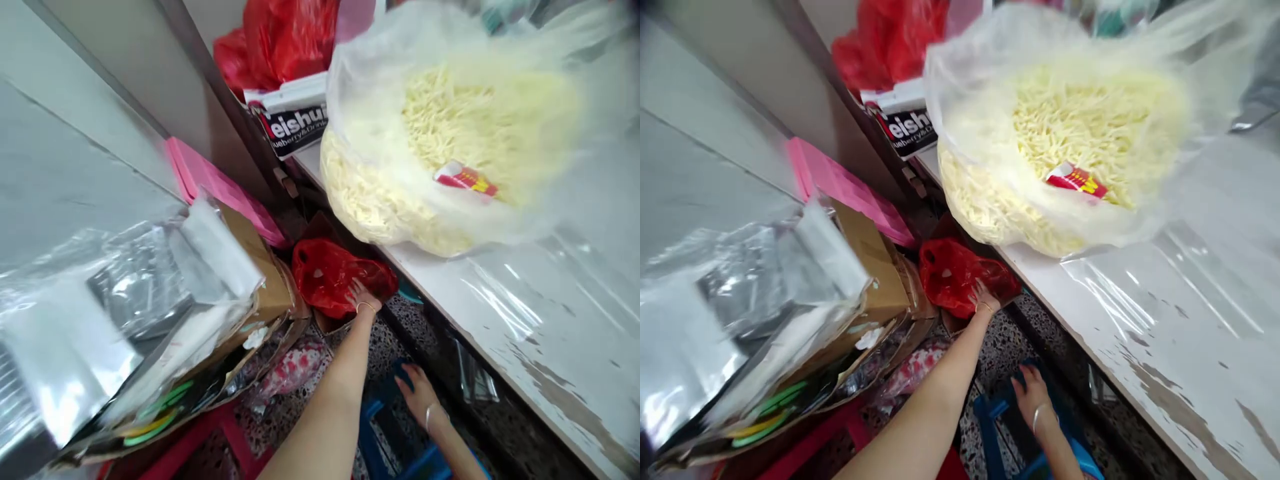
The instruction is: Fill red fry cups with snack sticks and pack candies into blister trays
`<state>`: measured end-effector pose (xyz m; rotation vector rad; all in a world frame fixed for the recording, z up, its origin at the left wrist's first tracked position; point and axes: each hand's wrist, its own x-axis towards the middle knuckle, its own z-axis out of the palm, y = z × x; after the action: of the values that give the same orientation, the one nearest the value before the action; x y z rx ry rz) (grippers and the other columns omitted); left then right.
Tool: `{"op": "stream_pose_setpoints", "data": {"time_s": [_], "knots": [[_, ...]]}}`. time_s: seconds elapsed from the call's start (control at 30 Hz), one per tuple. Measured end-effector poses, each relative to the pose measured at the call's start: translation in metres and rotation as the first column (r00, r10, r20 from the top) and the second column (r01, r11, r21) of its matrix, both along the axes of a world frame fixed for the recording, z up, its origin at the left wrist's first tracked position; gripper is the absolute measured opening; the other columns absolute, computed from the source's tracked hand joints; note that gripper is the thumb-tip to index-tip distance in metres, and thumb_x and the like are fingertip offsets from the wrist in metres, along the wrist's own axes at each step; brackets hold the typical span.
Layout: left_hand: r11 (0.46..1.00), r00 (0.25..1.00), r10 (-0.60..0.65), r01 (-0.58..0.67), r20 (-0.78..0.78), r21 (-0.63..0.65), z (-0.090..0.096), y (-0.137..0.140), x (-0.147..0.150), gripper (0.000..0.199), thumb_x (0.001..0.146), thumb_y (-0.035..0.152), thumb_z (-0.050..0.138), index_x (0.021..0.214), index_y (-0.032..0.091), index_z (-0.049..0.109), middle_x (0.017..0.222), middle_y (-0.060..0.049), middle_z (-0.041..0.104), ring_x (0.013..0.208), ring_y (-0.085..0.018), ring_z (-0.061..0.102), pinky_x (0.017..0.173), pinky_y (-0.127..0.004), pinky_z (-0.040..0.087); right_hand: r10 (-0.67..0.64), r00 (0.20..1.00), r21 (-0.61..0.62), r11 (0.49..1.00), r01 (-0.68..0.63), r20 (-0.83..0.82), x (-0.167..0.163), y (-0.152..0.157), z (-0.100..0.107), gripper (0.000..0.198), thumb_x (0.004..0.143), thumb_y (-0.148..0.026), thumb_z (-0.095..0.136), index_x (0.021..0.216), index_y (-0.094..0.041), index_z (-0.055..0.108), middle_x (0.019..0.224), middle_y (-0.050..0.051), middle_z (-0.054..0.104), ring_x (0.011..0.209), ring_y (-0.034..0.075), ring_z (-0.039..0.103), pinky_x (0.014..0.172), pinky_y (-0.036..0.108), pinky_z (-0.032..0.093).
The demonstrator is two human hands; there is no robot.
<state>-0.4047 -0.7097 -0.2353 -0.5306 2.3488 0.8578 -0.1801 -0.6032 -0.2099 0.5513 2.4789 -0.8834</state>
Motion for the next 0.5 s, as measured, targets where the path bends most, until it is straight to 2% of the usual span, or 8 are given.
{"op": "stream_pose_setpoints", "data": {"time_s": [0.07,0.13,0.2,0.27,0.3,0.37,0.43,0.5], "knots": [[0.996,1.0,0.021,-0.019,-0.016,0.085,-0.018,-0.002,-0.012,0.079,0.075,0.042,0.064,0.139,0.005,0.036,0.134,-0.027,0.047,0.135,-0.038,0.031,0.112,-0.053,0.014,0.061,0.995,0.055,0.996,-0.065,0.074,-0.048,-0.009,-0.022,0.05,0.081,-0.035,0.044,0.122,-0.011,0.057,0.128,0.016,0.054,0.124,0.025,0.048,0.106,0.032,0.037],[0.981,0.997,0.058,-0.05,-0.043,0.186,-0.028,-0.019,-0.017,0.052,0.08,0.035,0.059,0.123,0.006,0.055,0.117,-0.024,0.061,0.122,-0.035,0.048,0.109,-0.047,0.026,0.076,0.993,0.063,0.995,-0.082,0.095,-0.089,-0.018,-0.038,0.052,0.084,-0.036,0.045,0.129,-0.012,0.05,0.134,0.014,0.051,0.132,0.023,0.039,0.11,0.032,0.03],[0.972,0.992,0.089,-0.067,-0.087,0.226,-0.031,-0.05,-0.015,0.038,0.087,0.03,0.048,0.116,0.008,0.06,0.114,-0.02,0.063,0.115,-0.028,0.055,0.103,-0.038,0.036,0.065,0.994,0.081,0.994,-0.072,0.087,-0.124,-0.027,-0.047,0.059,0.084,-0.041,0.048,0.136,-0.013,0.042,0.14,0.013,0.044,0.137,0.023,0.029,0.112,0.034,0.024],[0.948,0.968,0.2,-0.152,-0.154,0.279,-0.025,-0.091,-0.006,0.038,0.091,0.028,0.038,0.119,0.011,0.057,0.115,-0.015,0.064,0.108,-0.022,0.059,0.097,-0.032,0.042,0.031,0.994,0.134,0.99,-0.046,0.106,-0.153,-0.039,-0.052,0.073,0.08,-0.05,0.053,0.141,-0.014,0.033,0.147,0.014,0.034,0.138,0.026,0.024,0.112,0.036,0.023],[0.904,0.928,0.322,-0.241,-0.189,0.354,-0.02,-0.111,0.0,0.039,0.091,0.03,0.038,0.119,0.011,0.057,0.112,-0.013,0.065,0.103,-0.021,0.061,0.093,-0.032,0.045,0.009,0.992,0.162,0.986,-0.03,0.127,-0.166,-0.045,-0.053,0.082,0.078,-0.054,0.055,0.143,-0.014,0.029,0.148,0.016,0.03,0.138,0.027,0.025,0.111,0.037,0.024],[0.768,0.823,0.54,-0.394,-0.179,0.505,-0.005,-0.148,0.011,0.039,0.087,0.037,0.046,0.114,0.012,0.059,0.102,-0.01,0.068,0.091,-0.02,0.064,0.085,-0.032,0.049,-0.037,0.984,0.206,0.979,0.0,0.176,-0.191,-0.056,-0.056,0.089,0.077,-0.059,0.055,0.145,-0.011,0.023,0.148,0.02,0.028,0.134,0.03,0.032,0.107,0.041,0.028],[0.664,0.748,0.647,-0.459,-0.146,0.591,0.012,-0.172,0.017,0.041,0.082,0.043,0.054,0.111,0.015,0.061,0.1,-0.008,0.069,0.087,-0.019,0.065,0.082,-0.032,0.05,-0.058,0.973,0.216,0.976,0.008,0.224,-0.214,-0.062,-0.06,0.077,0.084,-0.052,0.049,0.143,-0.008,0.027,0.139,0.025,0.04,0.126,0.032,0.044,0.102,0.043,0.033],[0.631,0.721,0.678,-0.47,-0.145,0.617,0.029,-0.182,0.016,0.044,0.078,0.046,0.06,0.11,0.016,0.062,0.102,-0.007,0.069,0.088,-0.019,0.065,0.083,-0.031,0.05,-0.057,0.961,0.211,0.977,-0.002,0.271,-0.232,-0.063,-0.063,0.054,0.091,-0.035,0.041,0.137,-0.007,0.039,0.122,0.024,0.057,0.112,0.031,0.056,0.095,0.042,0.04]]}}
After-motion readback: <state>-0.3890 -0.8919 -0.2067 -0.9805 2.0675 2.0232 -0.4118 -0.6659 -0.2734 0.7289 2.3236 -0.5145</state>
